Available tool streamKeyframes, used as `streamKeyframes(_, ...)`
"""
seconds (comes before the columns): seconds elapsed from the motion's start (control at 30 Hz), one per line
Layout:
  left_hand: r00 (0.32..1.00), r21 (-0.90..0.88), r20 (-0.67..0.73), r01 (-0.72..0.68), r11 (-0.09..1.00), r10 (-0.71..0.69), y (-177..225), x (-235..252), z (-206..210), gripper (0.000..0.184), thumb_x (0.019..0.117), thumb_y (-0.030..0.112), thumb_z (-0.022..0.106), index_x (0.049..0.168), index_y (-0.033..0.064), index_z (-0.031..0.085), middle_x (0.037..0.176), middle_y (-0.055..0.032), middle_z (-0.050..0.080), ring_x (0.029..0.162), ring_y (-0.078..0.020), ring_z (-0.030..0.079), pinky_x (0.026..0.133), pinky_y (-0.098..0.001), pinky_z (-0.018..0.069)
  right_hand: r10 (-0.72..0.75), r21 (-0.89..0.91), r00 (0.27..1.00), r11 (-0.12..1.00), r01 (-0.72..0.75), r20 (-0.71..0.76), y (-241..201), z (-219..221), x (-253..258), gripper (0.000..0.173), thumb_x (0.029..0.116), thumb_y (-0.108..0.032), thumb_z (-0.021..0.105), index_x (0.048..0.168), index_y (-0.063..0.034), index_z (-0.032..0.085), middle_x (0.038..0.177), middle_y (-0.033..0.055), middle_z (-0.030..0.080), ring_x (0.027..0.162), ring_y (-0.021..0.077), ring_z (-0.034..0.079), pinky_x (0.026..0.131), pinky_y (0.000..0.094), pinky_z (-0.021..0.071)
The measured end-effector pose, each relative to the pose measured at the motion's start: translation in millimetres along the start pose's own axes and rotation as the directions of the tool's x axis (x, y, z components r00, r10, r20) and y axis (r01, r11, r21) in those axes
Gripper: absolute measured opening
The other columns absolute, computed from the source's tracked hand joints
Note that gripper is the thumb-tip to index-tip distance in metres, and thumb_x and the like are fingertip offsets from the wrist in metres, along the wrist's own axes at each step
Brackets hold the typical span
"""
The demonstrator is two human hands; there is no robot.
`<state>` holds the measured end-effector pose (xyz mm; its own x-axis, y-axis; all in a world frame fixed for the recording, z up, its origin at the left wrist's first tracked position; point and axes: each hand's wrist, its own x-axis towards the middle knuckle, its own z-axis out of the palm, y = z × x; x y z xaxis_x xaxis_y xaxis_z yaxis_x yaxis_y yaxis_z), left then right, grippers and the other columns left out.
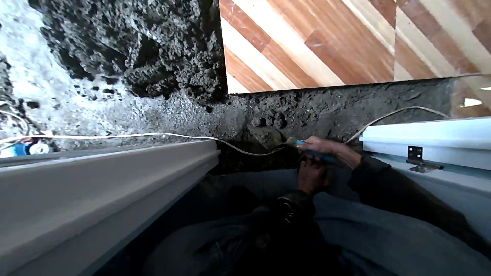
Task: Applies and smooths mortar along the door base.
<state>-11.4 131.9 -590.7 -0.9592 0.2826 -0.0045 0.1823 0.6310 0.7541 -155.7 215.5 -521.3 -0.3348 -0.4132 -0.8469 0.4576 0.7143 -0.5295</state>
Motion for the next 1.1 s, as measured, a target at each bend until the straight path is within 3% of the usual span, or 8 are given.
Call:
streamKeyframes(0.1,1.000,0.003,0.008,-0.004,1.000,0.004,-0.6,0.9,-2.0,0.024,0.0948,0.031,0.063,0.092,0.0129,0.078,0.114,-0.0088,0.076,0.115,-0.0339,0.066,0.091,-0.0518,0.0511,-0.006,-0.073,0.995,0.997,-0.001,-0.099,17.8,-6.5,4.7,0.049,0.1042,-0.054,0.051,0.105,-0.0079,0.065,0.072,0.0074,0.059,0.057,0.0167,0.055,0.056,0.0334,0.0507)
streamKeyframes(0.23,0.999,0.007,0.045,0.013,1.000,-0.013,-1.2,0.5,-1.0,0.026,0.0962,0.033,0.061,0.091,0.0135,0.077,0.098,-0.0072,0.076,0.105,-0.0309,0.067,0.092,-0.0495,0.0499,-0.252,-0.183,0.935,0.960,0.210,-0.248,58.7,-22.7,27.4,0.047,0.1024,-0.051,0.058,0.101,-0.0048,0.067,0.066,0.0104,0.061,0.050,0.0207,0.059,0.049,0.0388,0.0530)
streamKeyframes(0.33,1.000,0.018,0.022,0.010,1.000,-0.010,-1.4,0.9,0.4,0.025,0.0955,0.033,0.061,0.090,0.0150,0.078,0.098,-0.0057,0.076,0.104,-0.0292,0.068,0.090,-0.0480,0.0505,-0.041,-0.375,0.981,0.927,-0.034,-0.190,11.3,-44.7,19.0,0.040,0.1057,-0.037,0.058,0.112,0.0025,0.065,0.091,0.0201,0.066,0.082,0.0317,0.066,0.082,0.0516,0.0537)
streamKeyframes(0.43,0.999,0.032,0.050,0.019,0.999,-0.020,-1.9,1.9,-0.8,0.026,0.0964,0.033,0.061,0.091,0.0151,0.078,0.100,-0.0053,0.076,0.107,-0.0284,0.067,0.092,-0.0477,0.0495,-0.250,-0.423,0.947,0.894,0.145,-0.203,28.5,-60.6,32.3,0.042,0.1034,-0.038,0.062,0.101,0.0038,0.067,0.078,0.0171,0.064,0.067,0.0282,0.064,0.068,0.0495,0.0546)
streamKeyframes(0.6,0.997,0.024,0.068,0.030,0.999,-0.031,-1.1,2.2,-3.0,0.026,0.0965,0.033,0.060,0.091,0.0142,0.078,0.099,-0.0066,0.075,0.107,-0.0287,0.066,0.092,-0.0472,0.0488,-0.180,-0.217,0.962,0.967,0.135,-0.204,15.1,-68.3,32.0,0.039,0.1048,-0.037,0.060,0.105,0.0015,0.065,0.065,0.0081,0.057,0.048,0.0154,0.054,0.049,0.0329,0.0497)
streamKeyframes(0.7,0.994,0.004,0.098,0.043,0.999,-0.043,-1.5,2.6,-5.6,0.026,0.0973,0.032,0.059,0.094,0.0137,0.078,0.101,-0.0074,0.075,0.109,-0.0301,0.066,0.094,-0.0481,0.0486,-0.182,-0.319,0.958,0.942,0.105,-0.222,3.6,-77.8,36.2,0.045,0.1042,-0.042,0.059,0.103,0.0021,0.066,0.069,0.0121,0.060,0.053,0.0211,0.057,0.054,0.0406,0.0526)
streamKeyframes(0.83,0.999,0.004,0.036,0.022,1.000,-0.022,-2.2,1.5,-1.3,0.024,0.0953,0.031,0.062,0.089,0.0139,0.077,0.096,-0.0068,0.075,0.105,-0.0298,0.067,0.090,-0.0486,0.0503,-0.277,-0.508,0.922,0.855,0.107,-0.271,-3.4,-87.7,47.6,0.048,0.1013,-0.045,0.063,0.101,0.0028,0.069,0.085,0.0206,0.067,0.079,0.0353,0.067,0.077,0.0590,0.0539)
streamKeyframes(1.1,0.999,0.008,0.032,0.022,1.000,-0.023,-4.1,2.5,-1.8,0.023,0.0955,0.032,0.062,0.089,0.0153,0.077,0.096,-0.0055,0.075,0.105,-0.0278,0.066,0.088,-0.0457,0.0497,-0.401,-0.614,0.864,0.776,0.144,-0.305,2.1,-68.6,32.8,0.040,0.0973,-0.044,0.069,0.106,-0.0051,0.071,0.086,0.0172,0.071,0.080,0.0349,0.070,0.075,0.0597,0.0555)
